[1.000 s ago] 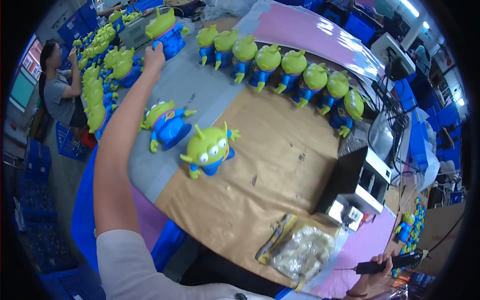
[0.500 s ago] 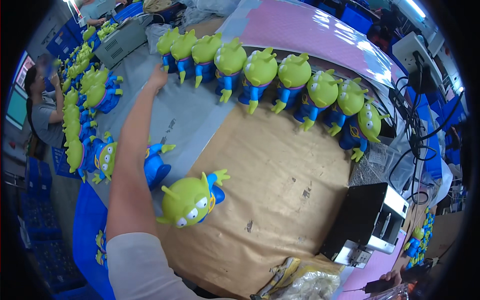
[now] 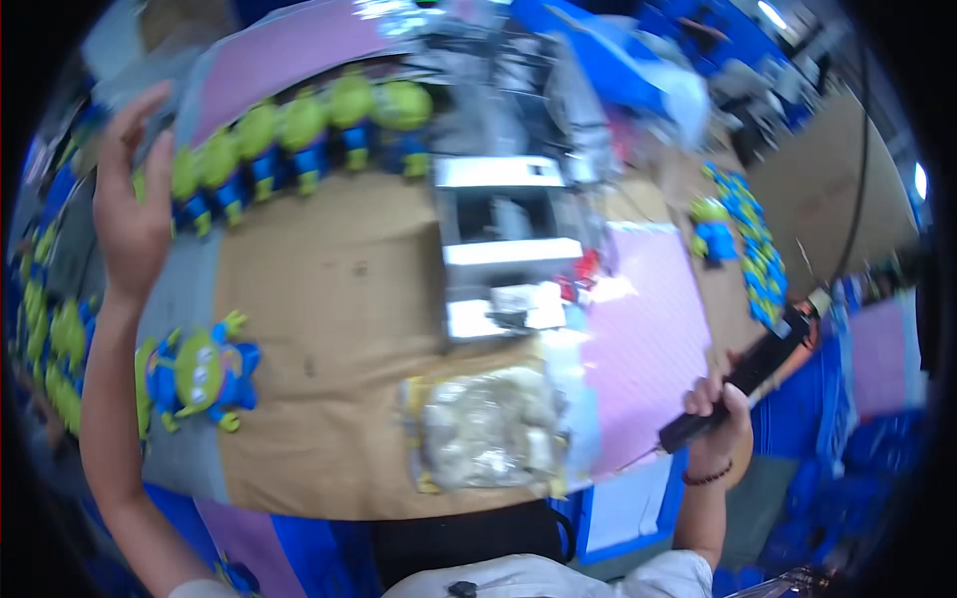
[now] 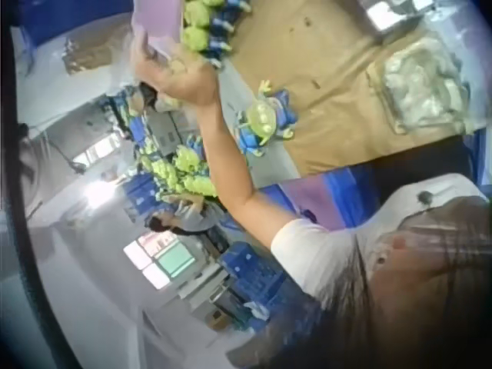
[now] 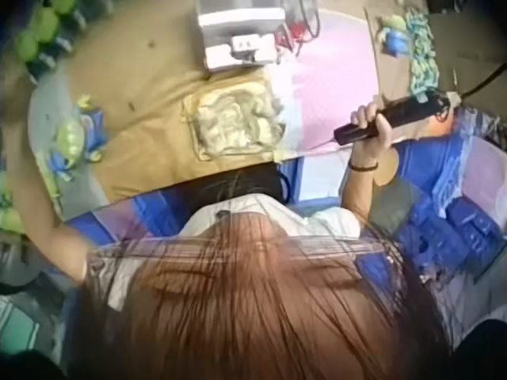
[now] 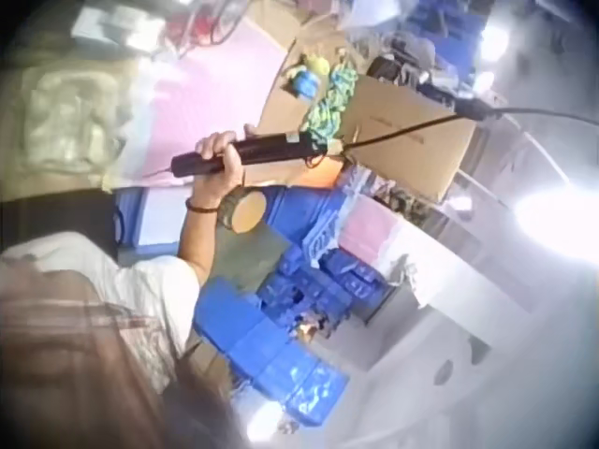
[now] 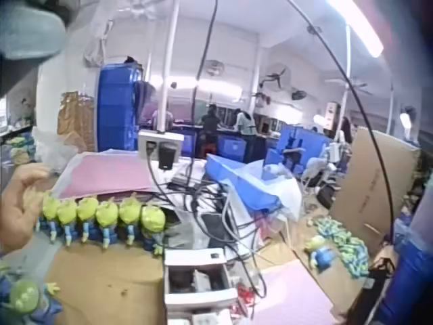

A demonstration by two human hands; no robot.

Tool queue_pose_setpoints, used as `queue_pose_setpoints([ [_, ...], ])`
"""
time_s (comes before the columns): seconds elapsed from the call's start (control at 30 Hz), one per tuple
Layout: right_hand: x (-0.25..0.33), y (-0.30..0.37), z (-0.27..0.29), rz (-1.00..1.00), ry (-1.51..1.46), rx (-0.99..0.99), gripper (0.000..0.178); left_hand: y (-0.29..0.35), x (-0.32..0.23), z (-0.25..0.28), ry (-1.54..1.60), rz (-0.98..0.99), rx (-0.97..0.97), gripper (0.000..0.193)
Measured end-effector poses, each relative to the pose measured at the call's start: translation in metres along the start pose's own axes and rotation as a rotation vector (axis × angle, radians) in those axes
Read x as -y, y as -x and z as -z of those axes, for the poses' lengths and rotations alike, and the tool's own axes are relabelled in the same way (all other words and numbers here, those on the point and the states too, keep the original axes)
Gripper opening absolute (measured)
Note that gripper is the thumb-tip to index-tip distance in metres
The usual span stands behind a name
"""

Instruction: Using a handheld assembly tool to finish or join parts of plastic green alien toy figurines on a workbench fixture.

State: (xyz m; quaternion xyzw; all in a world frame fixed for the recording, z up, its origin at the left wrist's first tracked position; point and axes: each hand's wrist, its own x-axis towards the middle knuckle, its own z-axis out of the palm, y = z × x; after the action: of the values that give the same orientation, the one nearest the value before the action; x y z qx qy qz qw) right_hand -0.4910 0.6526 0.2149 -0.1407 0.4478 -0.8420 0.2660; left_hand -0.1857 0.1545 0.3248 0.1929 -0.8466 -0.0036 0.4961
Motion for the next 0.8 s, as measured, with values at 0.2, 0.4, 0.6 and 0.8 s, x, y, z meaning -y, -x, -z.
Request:
queue_pose_setpoints([
  [0.2, 0.040, 0.025, 0.049, -0.019, -0.174, 0.241, 0.066, -0.010, -0.278, -0.187, 0.636, -0.702, 0.517, 0.026],
  [0.4, 0.069, 0.023, 0.098, 0.023, -0.023, 0.234, 0.065, 0.006, -0.453, -0.432, 0.443, -0.944, 0.590, 0.012],
  [0.6, 0.074, 0.001, 0.125, -0.001, -0.008, 0.174, 0.069, 0.026, -0.529, -0.618, 0.147, -0.996, 0.545, 0.032],
  [0.8, 0.073, 0.000, 0.134, 0.040, -0.027, 0.127, 0.075, 0.027, -0.534, -0.603, 0.091, -1.077, 0.756, 0.045],
])
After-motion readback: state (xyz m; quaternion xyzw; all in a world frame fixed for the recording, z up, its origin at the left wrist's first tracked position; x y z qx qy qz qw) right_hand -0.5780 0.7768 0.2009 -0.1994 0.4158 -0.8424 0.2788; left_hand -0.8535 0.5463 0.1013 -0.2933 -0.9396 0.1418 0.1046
